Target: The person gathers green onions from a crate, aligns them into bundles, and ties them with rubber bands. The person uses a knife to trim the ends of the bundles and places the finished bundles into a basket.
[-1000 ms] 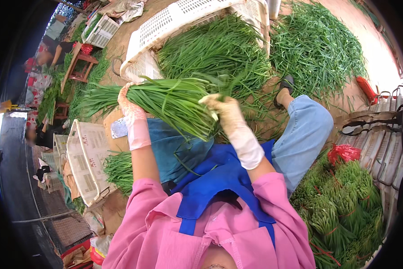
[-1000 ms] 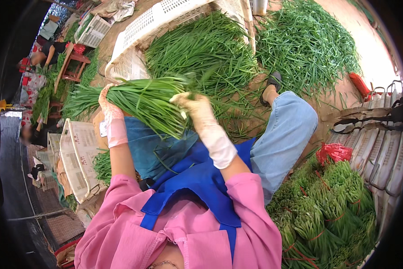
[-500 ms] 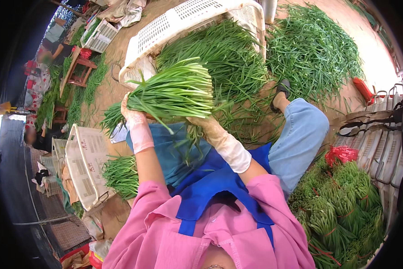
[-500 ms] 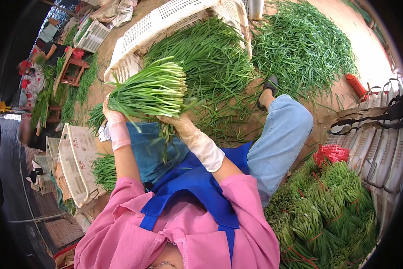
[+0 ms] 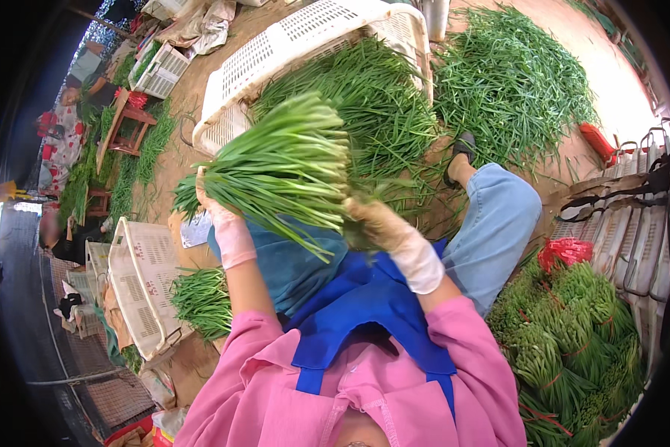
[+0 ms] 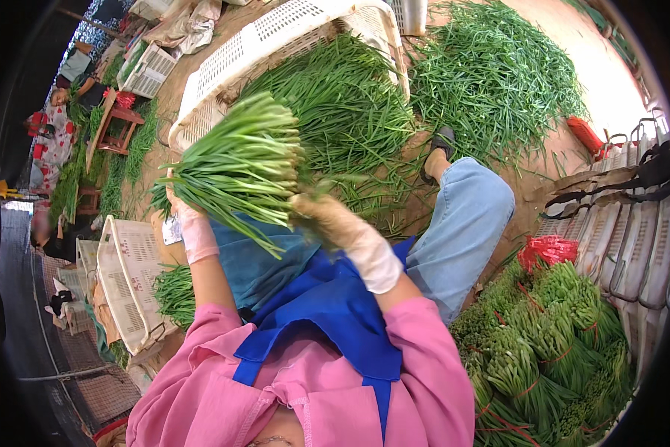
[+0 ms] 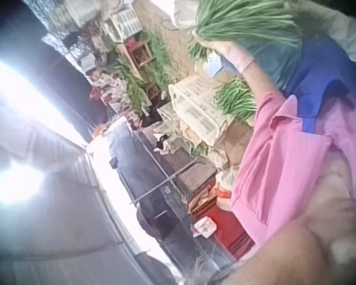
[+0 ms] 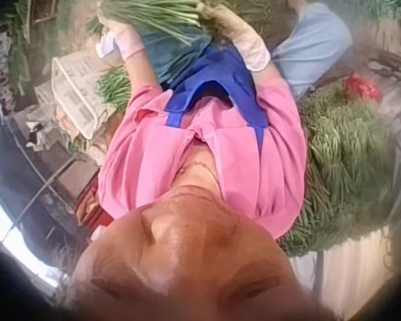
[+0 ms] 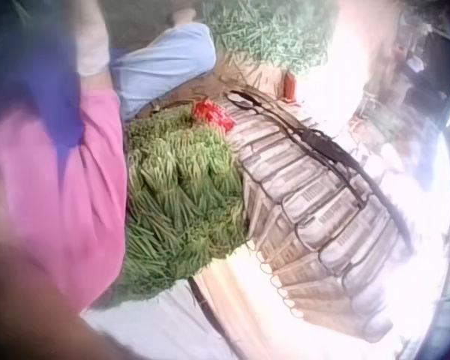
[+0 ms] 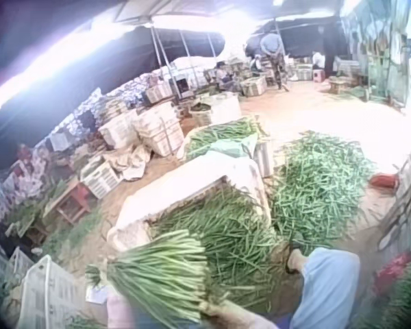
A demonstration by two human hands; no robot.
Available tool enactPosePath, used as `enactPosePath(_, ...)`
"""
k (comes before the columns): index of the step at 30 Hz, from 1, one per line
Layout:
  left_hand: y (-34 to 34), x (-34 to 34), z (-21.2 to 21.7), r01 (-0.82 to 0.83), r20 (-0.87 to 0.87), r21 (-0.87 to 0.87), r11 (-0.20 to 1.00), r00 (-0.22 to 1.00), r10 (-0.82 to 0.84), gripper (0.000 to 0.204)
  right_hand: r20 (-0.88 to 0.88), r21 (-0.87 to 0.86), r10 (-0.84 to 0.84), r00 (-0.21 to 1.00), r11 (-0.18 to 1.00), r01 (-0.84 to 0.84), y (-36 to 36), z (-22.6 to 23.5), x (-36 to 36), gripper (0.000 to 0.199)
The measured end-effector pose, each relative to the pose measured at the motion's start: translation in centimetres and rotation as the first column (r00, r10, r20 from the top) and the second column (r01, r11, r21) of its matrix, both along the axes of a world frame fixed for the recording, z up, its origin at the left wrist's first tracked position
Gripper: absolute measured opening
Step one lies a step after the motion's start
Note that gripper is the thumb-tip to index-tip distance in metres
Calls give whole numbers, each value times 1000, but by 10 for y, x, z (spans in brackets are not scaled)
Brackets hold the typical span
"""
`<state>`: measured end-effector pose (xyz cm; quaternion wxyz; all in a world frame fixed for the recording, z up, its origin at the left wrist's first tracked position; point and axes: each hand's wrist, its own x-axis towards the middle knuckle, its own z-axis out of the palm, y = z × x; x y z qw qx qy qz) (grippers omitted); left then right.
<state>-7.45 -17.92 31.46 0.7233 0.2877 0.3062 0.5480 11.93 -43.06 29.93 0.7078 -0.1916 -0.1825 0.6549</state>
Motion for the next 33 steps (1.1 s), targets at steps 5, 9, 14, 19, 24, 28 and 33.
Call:
enactPosePath(5,-10,7,4,-200,32,152,968,980,197,17,104,103,-78,991,992,68,14,-1,-26,53)
enactPosePath(9,9,-1,2,110,249,434,894,939,-236,19,-34,-64,47,998,997,-49,11,-3,-33,47)
enactPosePath(14,-5,-7,-8,67,201,373,925,968,-151,18,159,27,90,983,995,-95,13,5,-36,44)
enactPosePath(19,-7,8,-18,36,316,301,953,939,-135,16,290,-94,80,954,994,-55,-16,2,-24,47)
enactPosePath(24,-6,8,-15,152,404,354,923,865,-298,10,512,-77,-77,856,988,135,-4,18,-16,62)
enactPosePath(28,-8,9,-5,91,374,320,943,902,-214,13,144,-137,-129,981,979,149,21,19,-25,50)
enactPosePath(33,-24,18,9,175,322,237,956,914,-247,18,367,-46,-185,912,975,216,2,22,-39,42)
